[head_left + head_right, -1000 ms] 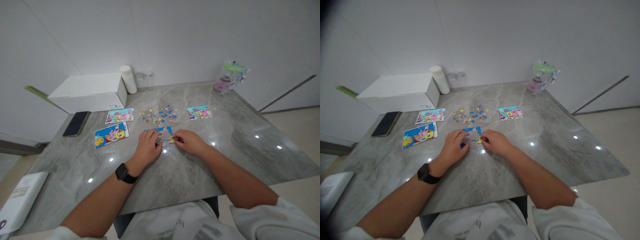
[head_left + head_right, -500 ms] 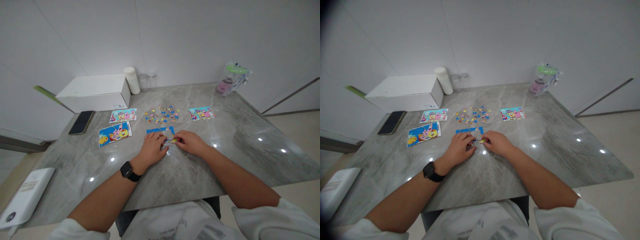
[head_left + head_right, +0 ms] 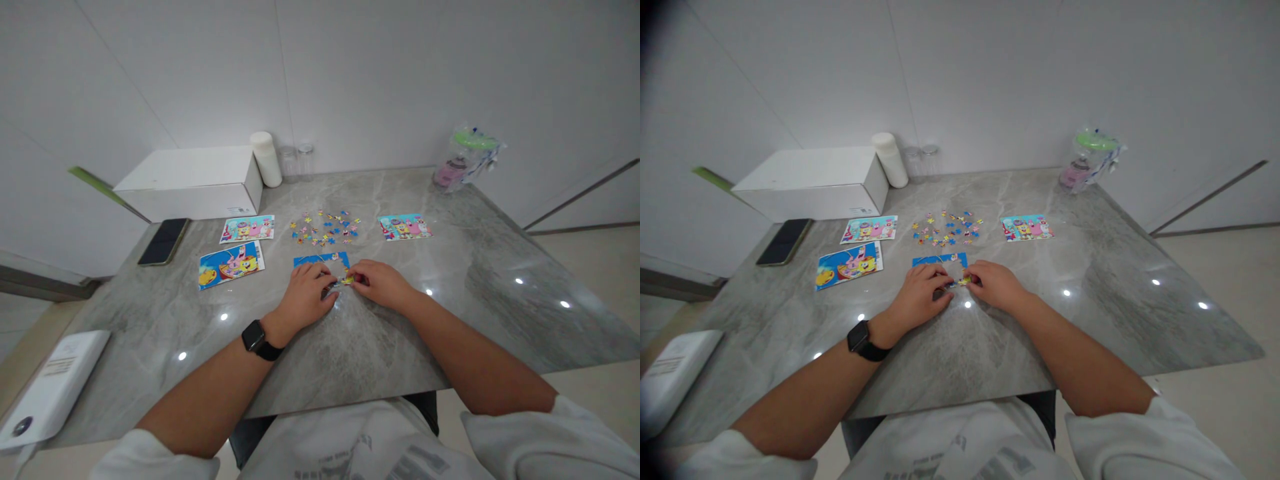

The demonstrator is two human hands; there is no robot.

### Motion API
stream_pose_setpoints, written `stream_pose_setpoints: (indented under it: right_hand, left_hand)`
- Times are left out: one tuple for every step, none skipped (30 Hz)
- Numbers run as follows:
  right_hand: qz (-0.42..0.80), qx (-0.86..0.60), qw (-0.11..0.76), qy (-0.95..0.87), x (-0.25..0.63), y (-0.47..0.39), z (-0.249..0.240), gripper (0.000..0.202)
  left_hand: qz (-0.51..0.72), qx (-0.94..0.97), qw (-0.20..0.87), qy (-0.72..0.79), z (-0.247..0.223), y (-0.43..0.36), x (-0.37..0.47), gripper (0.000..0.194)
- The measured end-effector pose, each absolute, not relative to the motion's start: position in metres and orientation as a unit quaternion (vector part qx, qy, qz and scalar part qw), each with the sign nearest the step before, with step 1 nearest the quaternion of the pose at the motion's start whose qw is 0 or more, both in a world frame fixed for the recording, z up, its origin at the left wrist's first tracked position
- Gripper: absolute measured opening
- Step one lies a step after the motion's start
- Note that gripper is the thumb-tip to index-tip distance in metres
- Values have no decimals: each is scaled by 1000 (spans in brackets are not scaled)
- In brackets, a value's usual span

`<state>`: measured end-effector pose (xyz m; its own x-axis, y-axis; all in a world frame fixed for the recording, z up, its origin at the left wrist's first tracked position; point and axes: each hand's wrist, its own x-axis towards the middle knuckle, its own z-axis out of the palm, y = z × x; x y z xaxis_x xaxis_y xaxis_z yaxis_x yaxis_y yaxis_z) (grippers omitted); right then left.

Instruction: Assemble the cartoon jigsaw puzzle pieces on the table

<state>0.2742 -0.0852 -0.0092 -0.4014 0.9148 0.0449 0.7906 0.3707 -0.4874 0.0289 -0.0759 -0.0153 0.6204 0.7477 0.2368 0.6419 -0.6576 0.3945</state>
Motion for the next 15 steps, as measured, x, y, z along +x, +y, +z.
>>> stream_pose_setpoints:
  right_hand:
    - [199, -526, 154, -812, 274, -85, -9, 14]
    - [199, -527, 152, -812, 274, -85, -9, 14]
    - [198, -528, 151, -812, 274, -85, -9, 15]
    - [198, -527, 151, -812, 274, -85, -9, 15]
    - [198, -527, 152, -813, 274, -85, -9, 16]
    - [198, -526, 153, -813, 274, -85, -9, 16]
    - [198, -525, 154, -813, 274, -85, -9, 16]
    - [198, -525, 154, -813, 274, -85, -9, 16]
    - [198, -525, 154, -813, 274, -85, -9, 16]
    - [198, -525, 153, -814, 274, -85, -9, 16]
    - [198, -525, 152, -814, 274, -85, -8, 16]
    - [197, -525, 151, -814, 274, -85, -8, 16]
    - [197, -526, 150, -814, 274, -85, -7, 16]
    - [197, -527, 150, -813, 273, -85, -7, 16]
    - [198, -528, 150, -812, 273, -85, -6, 16]
  left_hand:
    - [193, 890, 138, 390, -15, -76, 29, 27]
    - [193, 890, 139, 390, -15, -76, 29, 27]
    - [194, 889, 140, 390, -15, -76, 29, 26]
    - [195, 889, 142, 389, -15, -76, 29, 25]
    - [197, 888, 144, 389, -16, -75, 29, 24]
    - [199, 887, 145, 390, -16, -75, 29, 23]
    - [200, 886, 147, 391, -16, -75, 29, 23]
    - [201, 885, 148, 392, -16, -75, 30, 23]
    - [203, 884, 148, 395, -17, -75, 30, 23]
    - [204, 882, 147, 398, -17, -75, 30, 24]
    - [205, 880, 146, 402, -17, -75, 31, 25]
    - [205, 879, 144, 406, -16, -75, 32, 27]
    - [205, 878, 141, 410, -16, -75, 33, 28]
    - [203, 877, 139, 413, -16, -75, 34, 29]
    - [202, 876, 137, 416, -16, -75, 35, 28]
